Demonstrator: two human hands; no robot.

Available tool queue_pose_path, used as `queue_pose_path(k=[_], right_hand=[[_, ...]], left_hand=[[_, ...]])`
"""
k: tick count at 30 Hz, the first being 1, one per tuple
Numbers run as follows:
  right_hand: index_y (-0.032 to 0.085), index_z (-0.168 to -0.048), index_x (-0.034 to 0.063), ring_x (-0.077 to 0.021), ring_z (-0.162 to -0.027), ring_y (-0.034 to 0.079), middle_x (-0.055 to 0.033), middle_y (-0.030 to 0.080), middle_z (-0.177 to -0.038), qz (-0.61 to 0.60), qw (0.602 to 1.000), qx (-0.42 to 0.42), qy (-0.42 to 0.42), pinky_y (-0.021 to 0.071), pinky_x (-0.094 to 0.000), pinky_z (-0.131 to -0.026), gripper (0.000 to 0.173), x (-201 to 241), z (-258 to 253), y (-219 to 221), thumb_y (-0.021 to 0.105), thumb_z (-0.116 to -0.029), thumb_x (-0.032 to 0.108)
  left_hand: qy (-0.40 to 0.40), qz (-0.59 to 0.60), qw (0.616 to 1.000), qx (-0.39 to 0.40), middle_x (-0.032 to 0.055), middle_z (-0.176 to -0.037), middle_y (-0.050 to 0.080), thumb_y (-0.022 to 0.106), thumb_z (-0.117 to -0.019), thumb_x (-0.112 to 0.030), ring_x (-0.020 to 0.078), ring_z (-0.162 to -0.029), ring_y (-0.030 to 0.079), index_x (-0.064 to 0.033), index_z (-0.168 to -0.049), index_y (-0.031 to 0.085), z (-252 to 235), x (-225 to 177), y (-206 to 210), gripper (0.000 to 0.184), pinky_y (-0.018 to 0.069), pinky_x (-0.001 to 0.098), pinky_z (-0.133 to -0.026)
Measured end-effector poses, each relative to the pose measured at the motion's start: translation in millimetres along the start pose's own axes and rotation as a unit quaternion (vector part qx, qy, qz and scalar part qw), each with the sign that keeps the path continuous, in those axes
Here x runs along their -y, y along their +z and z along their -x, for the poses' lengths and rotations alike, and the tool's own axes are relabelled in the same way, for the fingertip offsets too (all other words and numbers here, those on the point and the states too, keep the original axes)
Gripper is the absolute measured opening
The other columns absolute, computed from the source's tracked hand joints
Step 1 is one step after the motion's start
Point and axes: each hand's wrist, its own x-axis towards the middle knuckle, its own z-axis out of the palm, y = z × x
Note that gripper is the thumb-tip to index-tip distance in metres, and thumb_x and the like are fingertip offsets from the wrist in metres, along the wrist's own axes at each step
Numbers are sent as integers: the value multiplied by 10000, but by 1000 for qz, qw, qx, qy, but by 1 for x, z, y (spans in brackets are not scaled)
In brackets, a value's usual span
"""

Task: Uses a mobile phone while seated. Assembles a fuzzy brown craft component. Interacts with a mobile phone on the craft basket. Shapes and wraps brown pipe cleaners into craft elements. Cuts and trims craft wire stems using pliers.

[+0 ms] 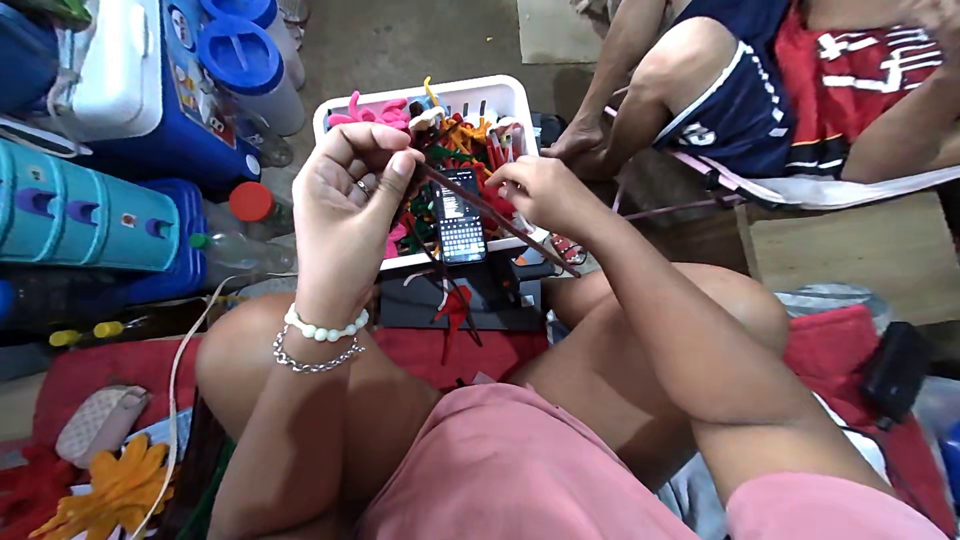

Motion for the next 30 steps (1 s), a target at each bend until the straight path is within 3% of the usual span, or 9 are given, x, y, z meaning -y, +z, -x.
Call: queue_pose_path(k=[4, 14, 17, 19, 22, 25, 27, 30], right_hand=[[730, -1176, 33, -337, -997, 700, -188, 712, -1071, 2, 1000, -16, -4, 556, -521, -907, 239, 2, 7, -1, 549, -1025, 70], [720, -1213, 53, -356, -1030, 693, -198, 704, -1099, 17, 999, 44, 17, 545, -554, -922, 248, -1, 2, 4, 554, -1038, 109], [740, -1150, 53, -216, -918, 714, -112, 740, -1009, -75, 997, -4, -13, 574, -423, -877, 278, 7, 6, -3, 506, -1075, 185], [710, -1158, 51, -89, -884, 711, -27, 739, -977, -240, 970, -6, -22, 595, -293, -843, 314, 23, 11, -15, 456, -1102, 227], [624, -1232, -25, -130, -985, 716, -68, 717, -1086, -419, 901, -26, -108, 617, -319, -900, 313, 48, 23, -24, 538, -1070, 228], [624, -1191, -58, -113, -912, 707, -83, 702, -1065, -404, 894, -107, -163, 623, -279, -818, 317, 66, 30, -18, 721, -953, 127], [677, -1090, -34, -81, -827, 709, -63, 716, -1011, -377, 901, -164, -139, 632, -240, -751, 186, 72, 36, -13, 734, -922, 24], [687, -1070, -9, -87, -803, 708, -54, 724, -973, -358, 904, -217, -87, 626, -234, -728, 147, 71, 39, -14, 726, -931, 17]], left_hand=[[2, -15, 1000, 1, -28, -1003, 699, 615, -995, -9, 75, -898, 703, -66, -1136, 590, 0, 1, 4, 154, 609, 248, -829], [1, -15, 1000, -9, -29, -1010, 705, 623, -994, -20, 73, -901, 702, -81, -1128, 589, 0, 4, 8, 152, 602, 232, -806], [-11, -24, 1000, -3, -35, -1013, 702, 626, -997, -28, 59, -891, 696, -88, -1134, 596, 3, 1, 9, 153, 595, 216, -802], [-21, -49, 999, 5, -66, -1020, 693, 634, -1001, -49, 13, -869, 683, -117, -1144, 607, 8, -3, 10, 161, 580, 164, -770], [1, -67, 998, 15, -38, -1042, 685, 650, -993, -49, 29, -895, 687, -93, -1153, 601, 12, 1, 14, 173, 588, 176, -779], [7, -79, 996, 28, -35, -1033, 665, 652, -994, -62, 15, -888, 670, -94, -1148, 584, 16, 5, 22, 171, 571, 154, -752], [5, -80, 996, 33, -21, -1054, 670, 646, -1000, -72, 26, -895, 675, -89, -1179, 584, 17, 8, 28, 190, 576, 161, -753], [-29, -93, 994, 55, -5, -1154, 672, 611, -1035, -159, 40, -921, 683, -91, -1294, 558, 16, 9, 30, 274, 576, 179, -769]])
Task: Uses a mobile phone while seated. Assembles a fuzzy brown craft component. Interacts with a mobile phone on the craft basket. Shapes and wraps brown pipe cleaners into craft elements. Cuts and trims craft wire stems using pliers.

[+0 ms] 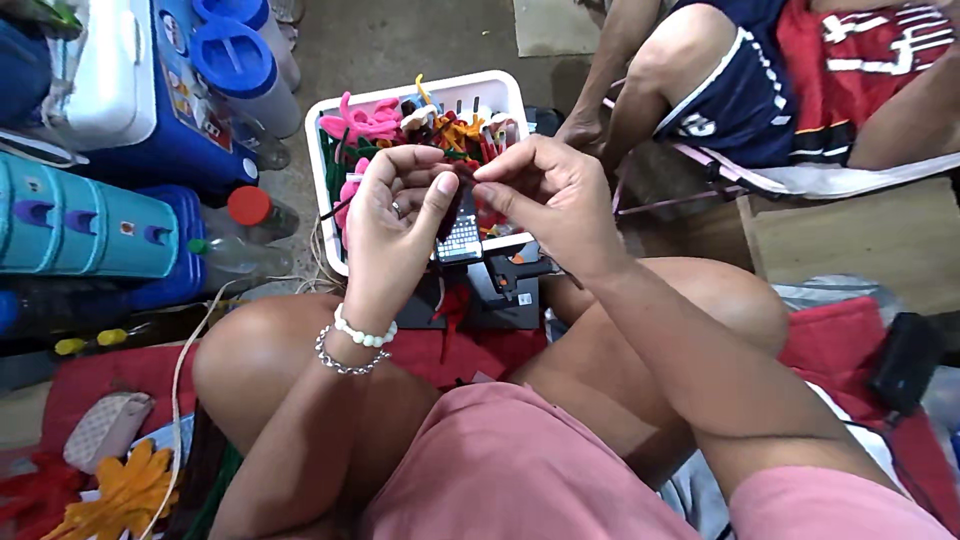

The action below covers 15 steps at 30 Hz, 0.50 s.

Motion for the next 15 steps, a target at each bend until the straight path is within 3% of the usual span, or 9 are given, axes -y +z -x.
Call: queue_pose_path(k=[2, 6, 10, 15], right_hand=[[674, -1089, -28, -111, -815, 722, -66, 732, -969, -26, 999, -27, 2, 638, -270, -742, 168, -4, -2, -4, 719, -934, 19], [663, -1094, -3, -105, -777, 717, -59, 717, -949, -26, 999, -37, 22, 635, -247, -707, 173, 1, 4, -8, 723, -933, 20], [671, -1074, 9, -95, -724, 704, -58, 715, -921, -6, 999, -44, 11, 619, -220, -643, 163, 7, 11, -6, 730, -922, 6], [688, -1057, 5, -91, -739, 690, -61, 714, -940, 34, 998, -41, -15, 601, -219, -641, 152, 7, 12, -4, 739, -916, 28]], left_hand=[[-36, 13, 999, 30, -11, -1185, 681, 608, -1036, -174, 42, -918, 686, -114, -1327, 560, 0, 0, -2, 300, 574, 184, -756], [-90, 116, 988, 44, -20, -1014, 705, 622, -1020, -114, 46, -806, 676, -129, -1194, 651, 1, -1, 3, 177, 572, 186, -689], [-67, 138, 987, 42, -25, -1019, 685, 607, -1031, -124, 39, -851, 663, -109, -1181, 649, 2, 2, 10, 157, 566, 189, -742], [-61, 161, 984, 31, -7, -971, 679, 591, -1042, -132, 54, -795, 656, -93, -1151, 660, 3, 5, 16, 134, 567, 194, -695]])
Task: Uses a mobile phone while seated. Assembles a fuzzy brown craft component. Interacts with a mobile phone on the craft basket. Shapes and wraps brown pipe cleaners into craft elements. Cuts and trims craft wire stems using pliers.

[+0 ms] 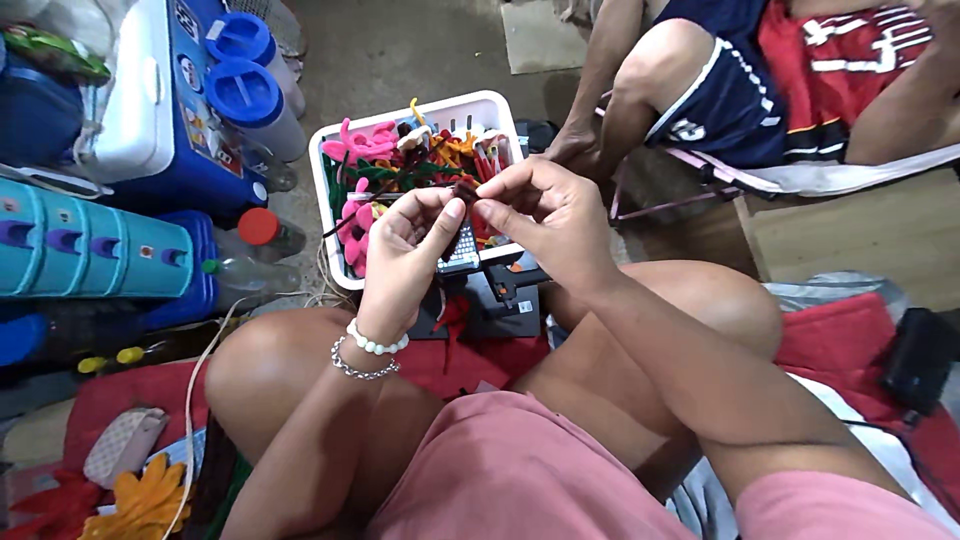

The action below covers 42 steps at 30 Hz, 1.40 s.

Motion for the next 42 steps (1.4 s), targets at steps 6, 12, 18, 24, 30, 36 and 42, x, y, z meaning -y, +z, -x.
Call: queue_pose_path(k=[6, 12, 18, 24, 30, 36, 42], right_hand=[[723, -1001, -16, -79, -814, 680, -86, 695, -975, 65, 996, 7, -68, 596, -207, -711, 126, 2, -3, -2, 760, -892, 33], [744, -961, -1, -69, -800, 660, -84, 697, -948, 127, 986, 4, -106, 567, -192, -690, 82, 1, -4, -2, 747, -889, 38], [765, -925, 7, -61, -823, 668, -75, 724, -923, 132, 983, -1, -126, 561, -188, -717, 64, -3, -2, -2, 770, -872, 43], [752, -946, 11, -81, -863, 673, -90, 702, -968, 166, 974, 60, -141, 571, -192, -744, 58, 1, -5, -6, 730, -899, 38], [765, -948, 54, -231, -959, 659, -95, 716, -976, 248, 930, 134, -235, 516, -373, -859, 97, -6, -14, -18, 677, -969, 89], [718, -951, 57, -256, -979, 677, -99, 732, -931, 292, 892, 142, -315, 424, -475, -1033, 105, -8, -27, -20, 650, -1002, 118], [746, -929, 91, -272, -1009, 659, -84, 718, -925, 347, 852, 172, -353, 347, -530, -1099, 106, -1, -37, -18, 658, -989, 92]], left_hand=[[16, -45, 999, -1, -17, -892, 658, 585, -1045, -154, 35, -687, 598, -104, -1088, 680, 1, -3, -4, 116, 496, 154, -581], [4, -38, 999, 8, -16, -829, 656, 571, -1050, -153, 29, -645, 586, -99, -1028, 684, 3, -2, -3, 127, 481, 144, -557], [-3, -31, 1000, 5, -16, -818, 654, 578, -1044, -145, 28, -645, 587, -95, -1016, 689, 3, -3, -3, 125, 485, 148, -560], [10, -103, 994, 23, -15, -783, 649, 596, -1027, -133, 36, -599, 578, -95, -994, 688, 2, -6, -10, 106, 469, 148, -508], [40, -206, 975, 69, -12, -816, 685, 643, -990, -147, 58, -670, 635, -79, -976, 715, -1, -10, -19, 100, 532, 193, -587], [77, -240, 963, 99, -22, -858, 727, 686, -964, -136, 38, -753, 674, -72, -968, 750, -3, -9, -20, 91, 564, 196, -678], [88, -290, 945, 124, -41, -824, 714, 696, -945, -141, 15, -733, 666, -95, -922, 752, -4, -11, -27, 76, 564, 187, -667]])
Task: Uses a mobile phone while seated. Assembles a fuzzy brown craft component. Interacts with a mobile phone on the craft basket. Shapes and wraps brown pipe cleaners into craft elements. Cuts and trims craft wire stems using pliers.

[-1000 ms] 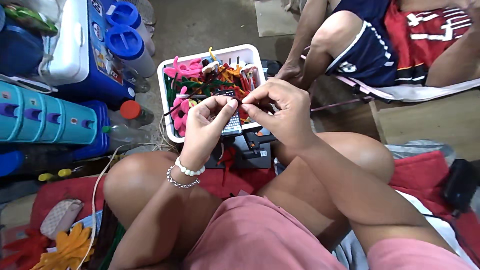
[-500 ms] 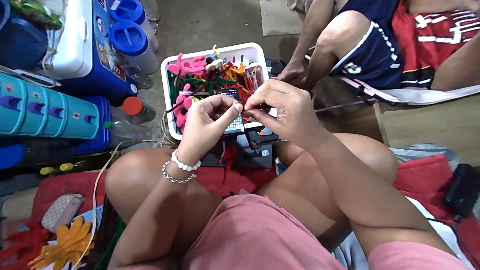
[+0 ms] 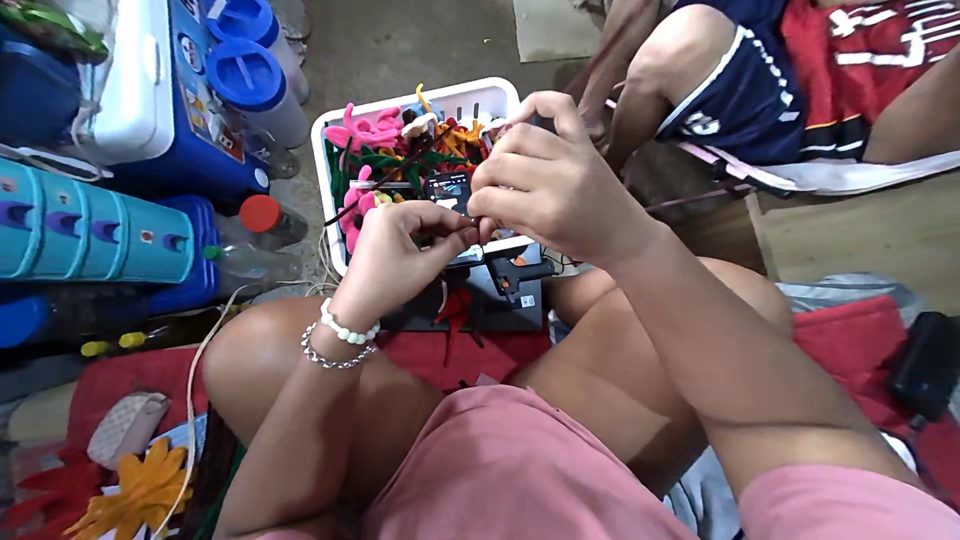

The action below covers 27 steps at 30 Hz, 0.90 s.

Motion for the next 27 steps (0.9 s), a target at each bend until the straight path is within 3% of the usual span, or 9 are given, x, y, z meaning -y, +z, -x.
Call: queue_pose_path(k=[2, 5, 7, 9, 11, 14, 17, 23, 27], right_hand=[[762, -952, 115, -285, -1072, 642, -76, 720, -976, 20, 1000, -12, -1, 318, -561, -1121, 97, 1, -3, 4, 671, -981, 101], [735, -1159, 199, -319, -1201, 584, -101, 690, -1194, 45, 996, -68, 25, 297, -554, -1139, 202, -3, 0, 10, 713, -971, 269], [699, -1200, 165, -311, -1134, 574, -120, 671, -1130, 8, 988, -134, 73, 351, -497, -1075, 380, -12, 6, 18, 748, -925, 423], [677, -1145, 50, -254, -940, 628, -121, 686, -985, -46, 976, -140, 160, 462, -454, -893, 481, -22, 14, 29, 733, -922, 473], [670, -1174, 2, -280, -808, 661, -141, 678, -907, -105, 960, 2, 259, 552, -489, -774, 381, -32, 23, 44, 641, -1013, 347], [602, -1418, 113, -450, -1009, 700, -238, 712, -1109, -125, 900, 258, 328, 536, -670, -866, 385, -42, 39, 79, 584, -1035, 149], [419, -1586, 230, -465, -1094, 672, -243, 697, -1175, -110, 842, 386, 359, 506, -684, -906, 542, -42, 47, 102, 545, -1062, 178], [557, -1486, 186, -453, -1114, 669, -220, 715, -1168, -122, 806, 444, 371, 496, -678, -942, 422, -33, 40, 98, 499, -1072, 135], [638, -1371, 123, -440, -1067, 688, -217, 721, -1116, -134, 840, 390, 353, 518, -665, -908, 335, -34, 44, 91, 511, -1062, 109]], left_hand=[[6, -40, 999, 9, -43, -838, 723, 712, -928, -146, 6, -754, 676, -103, -909, 752, 0, 0, -4, 62, 574, 190, -691], [-13, -91, 996, 0, -54, -832, 720, 673, -945, -185, -3, -720, 655, -125, -934, 751, 0, -2, -4, 99, 550, 194, -656], [-45, -68, 996, -39, -34, -815, 699, 636, -978, -192, 16, -679, 630, -104, -949, 726, -1, -2, -3, 129, 524, 202, -615], [-72, -19, 992, -103, -47, -852, 699, 622, -1009, -202, -12, -716, 628, -82, -1018, 721, -7, 4, -4, 157, 524, 175, -653], [-95, 36, 982, -158, -61, -859, 687, 605, -1031, -205, -15, -732, 627, -86, -1057, 701, -10, 4, -9, 155, 524, 163, -668], [-102, 122, 968, -193, -64, -860, 676, 566, -1051, -168, 22, -771, 640, -93, -1049, 679, -12, 4, -19, 136, 541, 188, -711], [-98, 169, 958, -210, -77, -851, 661, 539, -1060, -145, 19, -772, 628, -104, -1028, 661, -10, 4, -20, 132, 531, 186, -726], [-82, 189, 952, -225, -68, -848, 659, 540, -1059, -143, 26, -764, 626, -97, -1022, 656, -7, 1, -22, 130, 531, 188, -715], [-81, 198, 950, -229, -80, -838, 651, 531, -1058, -138, 15, -750, 616, -107, -1025, 652, -7, -4, -22, 129, 523, 177, -700]])
